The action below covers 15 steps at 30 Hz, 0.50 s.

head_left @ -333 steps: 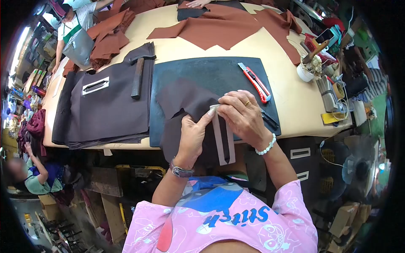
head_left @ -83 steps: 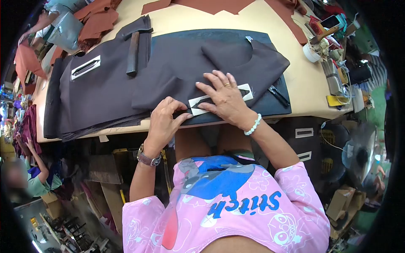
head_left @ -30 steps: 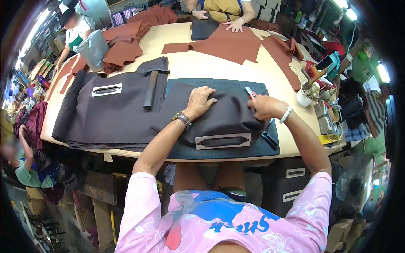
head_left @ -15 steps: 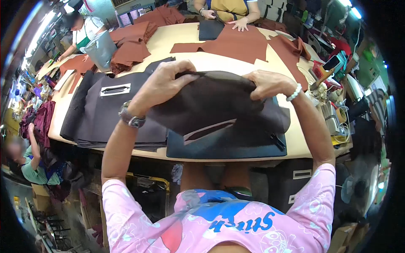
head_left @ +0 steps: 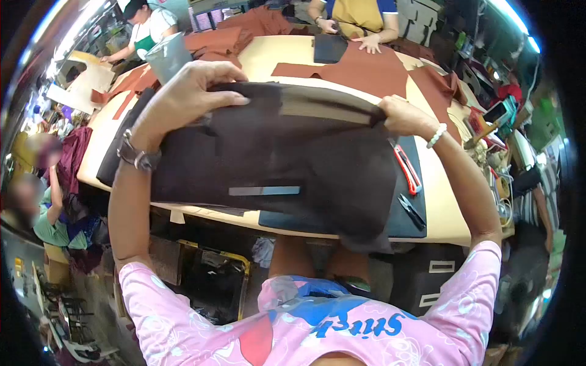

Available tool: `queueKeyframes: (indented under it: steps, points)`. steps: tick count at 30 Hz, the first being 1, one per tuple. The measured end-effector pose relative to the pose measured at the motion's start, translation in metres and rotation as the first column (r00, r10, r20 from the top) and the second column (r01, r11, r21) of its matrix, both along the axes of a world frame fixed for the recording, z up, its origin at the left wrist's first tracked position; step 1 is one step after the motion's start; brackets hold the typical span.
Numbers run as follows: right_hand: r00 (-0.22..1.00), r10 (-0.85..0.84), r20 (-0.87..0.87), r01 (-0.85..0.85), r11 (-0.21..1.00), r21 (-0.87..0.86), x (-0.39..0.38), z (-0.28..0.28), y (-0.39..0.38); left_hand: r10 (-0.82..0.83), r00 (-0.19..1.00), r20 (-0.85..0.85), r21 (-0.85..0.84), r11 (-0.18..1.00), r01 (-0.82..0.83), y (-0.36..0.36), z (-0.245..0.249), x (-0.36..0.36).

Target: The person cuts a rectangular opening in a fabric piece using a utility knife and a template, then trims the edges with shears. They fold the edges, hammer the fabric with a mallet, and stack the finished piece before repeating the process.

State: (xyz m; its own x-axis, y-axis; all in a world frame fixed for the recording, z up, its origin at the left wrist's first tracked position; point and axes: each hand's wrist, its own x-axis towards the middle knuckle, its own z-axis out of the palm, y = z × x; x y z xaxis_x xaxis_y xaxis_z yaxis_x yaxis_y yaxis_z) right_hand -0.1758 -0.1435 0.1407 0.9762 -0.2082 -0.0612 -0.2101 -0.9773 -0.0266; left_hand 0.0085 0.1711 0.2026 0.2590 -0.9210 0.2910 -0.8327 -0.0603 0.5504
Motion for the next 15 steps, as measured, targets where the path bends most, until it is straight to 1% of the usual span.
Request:
queueKeyframes:
  steps: [1, 2, 4, 5, 6, 7, 8, 9, 10, 11, 12, 13, 14, 15]
  points:
    - [0.998, -0.055, 0.011, 0.055, 0.998, 0.000, 0.006, 0.000, -0.001, 0.002, 0.997, -0.083, 0.040, 0.999, 0.002, 0.008, 0.004, 0.009]
    - [0.992, -0.097, -0.085, 0.106, 0.988, 0.114, 0.013, 0.008, -0.001, 0.024, 0.997, 0.073, 0.096, 0.995, -0.031, 0.016, 0.004, 0.025]
    - [0.992, -0.068, -0.104, 0.099, 0.937, 0.336, 0.034, 0.001, -0.012, 0.039, 0.925, 0.378, 0.197, 0.973, -0.122, 0.024, -0.006, 0.064]
    - [0.992, -0.052, -0.115, 0.098, 0.891, 0.442, 0.047, -0.004, -0.017, 0.036, 0.931, 0.363, 0.304, 0.940, -0.155, 0.023, -0.007, 0.080]
    - [0.994, -0.032, -0.100, 0.077, 0.870, 0.486, 0.059, -0.008, -0.017, 0.035, 0.938, 0.346, 0.406, 0.896, -0.183, 0.020, -0.011, 0.100]
    - [0.982, -0.127, -0.137, 0.185, 0.764, 0.618, 0.084, -0.004, -0.002, 0.084, 0.844, 0.529, 0.337, 0.893, -0.300, 0.019, -0.029, 0.136]
    - [0.984, -0.122, -0.127, 0.176, 0.704, 0.688, 0.102, -0.010, -0.008, 0.161, 0.760, 0.630, 0.308, 0.846, -0.435, 0.016, -0.040, 0.162]
    - [0.986, -0.119, -0.117, 0.166, 0.639, 0.751, 0.118, -0.015, -0.013, 0.295, 0.615, 0.732, 0.159, 0.803, -0.574, 0.011, -0.045, 0.171]
    - [0.960, -0.263, -0.092, 0.224, 0.534, 0.815, 0.129, -0.007, 0.003, 0.414, 0.438, 0.798, -0.008, 0.734, -0.679, 0.002, -0.044, 0.172]
    - [0.911, -0.404, -0.082, 0.261, 0.412, 0.873, 0.139, 0.001, 0.018, 0.501, 0.355, 0.789, -0.074, 0.651, -0.755, -0.005, -0.038, 0.176]
    - [0.919, -0.394, 0.014, 0.124, 0.322, 0.939, 0.150, 0.002, 0.016, 0.590, 0.398, 0.703, -0.081, 0.622, -0.779, -0.008, -0.030, 0.183]
    - [0.889, -0.458, 0.023, 0.086, 0.216, 0.973, 0.164, 0.003, 0.015, 0.669, 0.433, 0.604, -0.084, 0.594, -0.800, -0.012, -0.022, 0.194]
    - [0.878, -0.476, 0.058, 0.031, 0.178, 0.984, 0.188, 0.001, 0.001, 0.665, 0.511, 0.546, -0.080, 0.648, -0.758, -0.012, -0.012, 0.209]
    - [0.864, -0.496, 0.089, -0.022, 0.139, 0.990, 0.206, -0.002, -0.010, 0.659, 0.507, 0.555, -0.149, 0.679, -0.719, -0.011, -0.006, 0.230]
